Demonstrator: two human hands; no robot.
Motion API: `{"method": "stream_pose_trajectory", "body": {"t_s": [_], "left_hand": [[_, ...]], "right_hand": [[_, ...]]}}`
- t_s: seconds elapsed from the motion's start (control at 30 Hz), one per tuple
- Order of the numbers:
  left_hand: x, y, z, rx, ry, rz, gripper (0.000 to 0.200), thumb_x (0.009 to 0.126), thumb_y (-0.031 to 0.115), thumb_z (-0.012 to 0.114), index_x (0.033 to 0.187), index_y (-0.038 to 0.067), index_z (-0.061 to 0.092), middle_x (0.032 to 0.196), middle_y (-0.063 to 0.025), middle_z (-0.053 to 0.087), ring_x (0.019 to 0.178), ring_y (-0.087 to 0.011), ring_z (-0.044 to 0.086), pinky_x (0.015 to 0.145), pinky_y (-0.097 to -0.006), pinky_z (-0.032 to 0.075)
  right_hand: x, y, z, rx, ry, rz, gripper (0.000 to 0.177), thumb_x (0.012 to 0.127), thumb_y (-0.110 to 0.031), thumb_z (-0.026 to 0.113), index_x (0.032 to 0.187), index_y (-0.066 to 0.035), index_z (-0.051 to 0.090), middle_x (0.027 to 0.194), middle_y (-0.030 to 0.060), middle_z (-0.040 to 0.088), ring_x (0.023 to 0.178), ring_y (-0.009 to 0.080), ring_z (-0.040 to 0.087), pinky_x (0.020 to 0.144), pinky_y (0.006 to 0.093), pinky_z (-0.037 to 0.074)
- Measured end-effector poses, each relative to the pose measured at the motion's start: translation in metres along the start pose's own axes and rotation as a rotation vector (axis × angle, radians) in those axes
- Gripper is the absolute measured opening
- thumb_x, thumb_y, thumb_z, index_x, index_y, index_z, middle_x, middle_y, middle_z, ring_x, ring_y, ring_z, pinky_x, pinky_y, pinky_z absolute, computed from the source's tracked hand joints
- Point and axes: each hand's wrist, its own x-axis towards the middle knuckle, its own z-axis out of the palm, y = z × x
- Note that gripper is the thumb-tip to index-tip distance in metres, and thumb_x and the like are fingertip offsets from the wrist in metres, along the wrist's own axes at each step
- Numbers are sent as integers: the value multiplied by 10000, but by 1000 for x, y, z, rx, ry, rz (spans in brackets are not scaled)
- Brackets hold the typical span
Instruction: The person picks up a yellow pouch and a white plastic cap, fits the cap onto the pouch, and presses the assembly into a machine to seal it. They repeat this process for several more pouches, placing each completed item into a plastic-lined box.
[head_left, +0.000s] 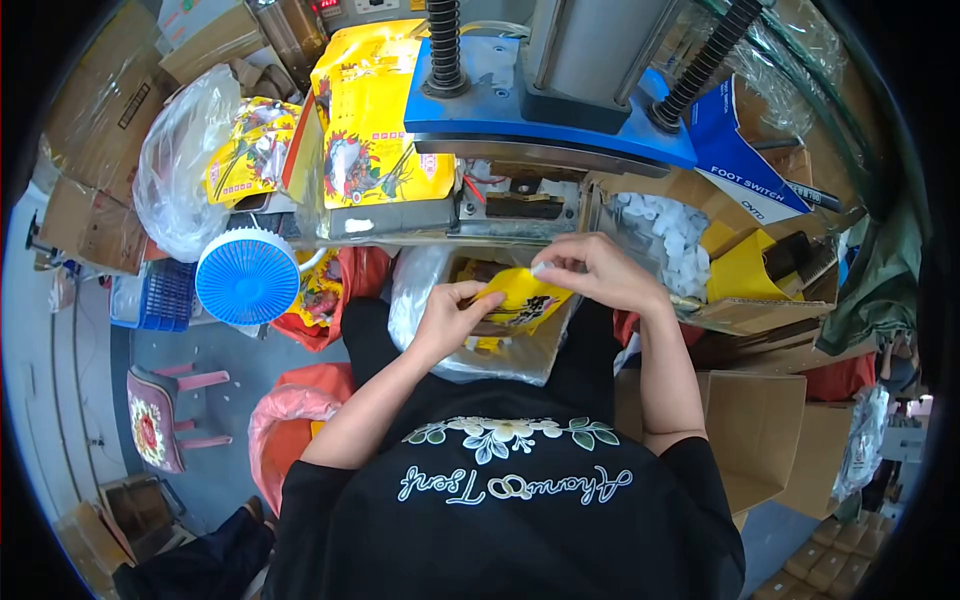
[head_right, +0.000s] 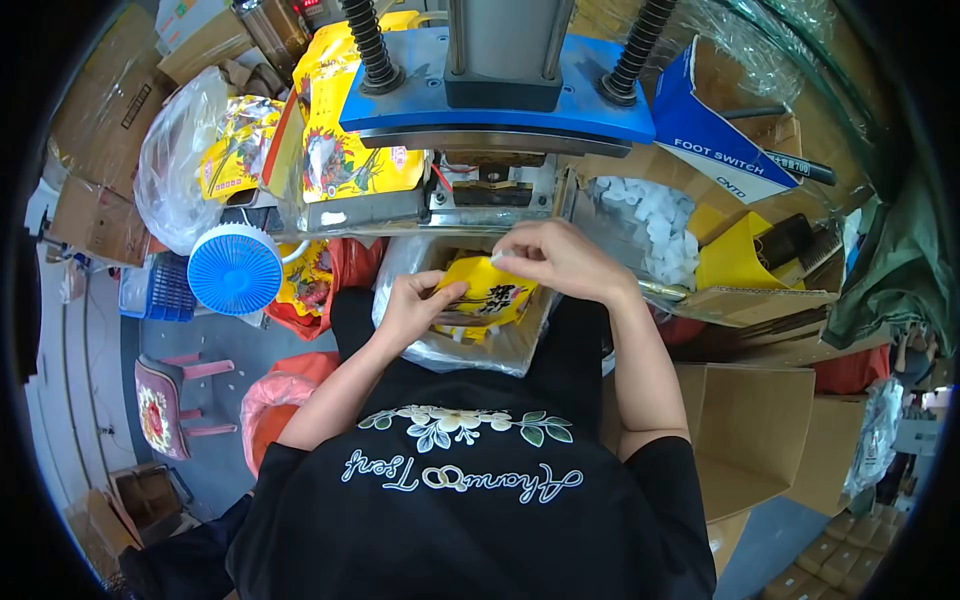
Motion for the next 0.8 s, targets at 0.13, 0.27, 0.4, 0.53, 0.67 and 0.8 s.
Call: {"method": "stream_pose_trajectory", "body": {"t_s": [0.13,0.27,0.4,0.53,0.67,0.8], "left_hand": [[25,11,11,-244,120,-162,269,904,191,691,971,-68,714,802,-64,717,701,-62,601,648,-250,485],[52,28,17,-684,153,-286,215,914,122,677,995,-78,684,900,-119,716,736,-152,682,673,-273,548],[68,31,21,-857,153,-329,193,915,101,668,997,-74,669,923,-147,712,763,-197,702,680,-314,578],[74,24,1,-417,134,-162,180,905,137,694,977,-28,701,941,-100,719,771,-136,679,676,-283,559],[79,36,-62,524,500,262,452,855,302,722,1215,47,627,1185,-154,642,1145,-307,580,947,-409,425],[39,2,-82,1103,442,370,753,758,407,776,1398,146,478,1482,-101,432,1426,-295,317,1161,-533,142]], "right_hand": [[-8,7,-10,-200,372,92,373,875,-231,688,1178,-16,653,845,81,642,699,161,585,657,299,466],[-30,25,-40,-585,662,303,356,872,-254,680,1163,-51,655,947,117,683,857,316,660,727,392,507],[-45,68,-52,-844,708,372,345,877,-228,673,1186,-80,635,1126,154,630,976,373,641,768,445,519],[-30,78,-27,-864,790,340,328,803,-177,728,1107,-93,635,1195,143,554,924,382,649,744,469,529],[-29,71,-20,-842,747,333,215,805,-135,723,992,-76,635,1073,140,563,880,386,647,702,485,514],[-40,76,-28,-777,663,411,212,838,-157,692,1027,-121,602,1028,135,561,866,403,627,722,495,497]]}}
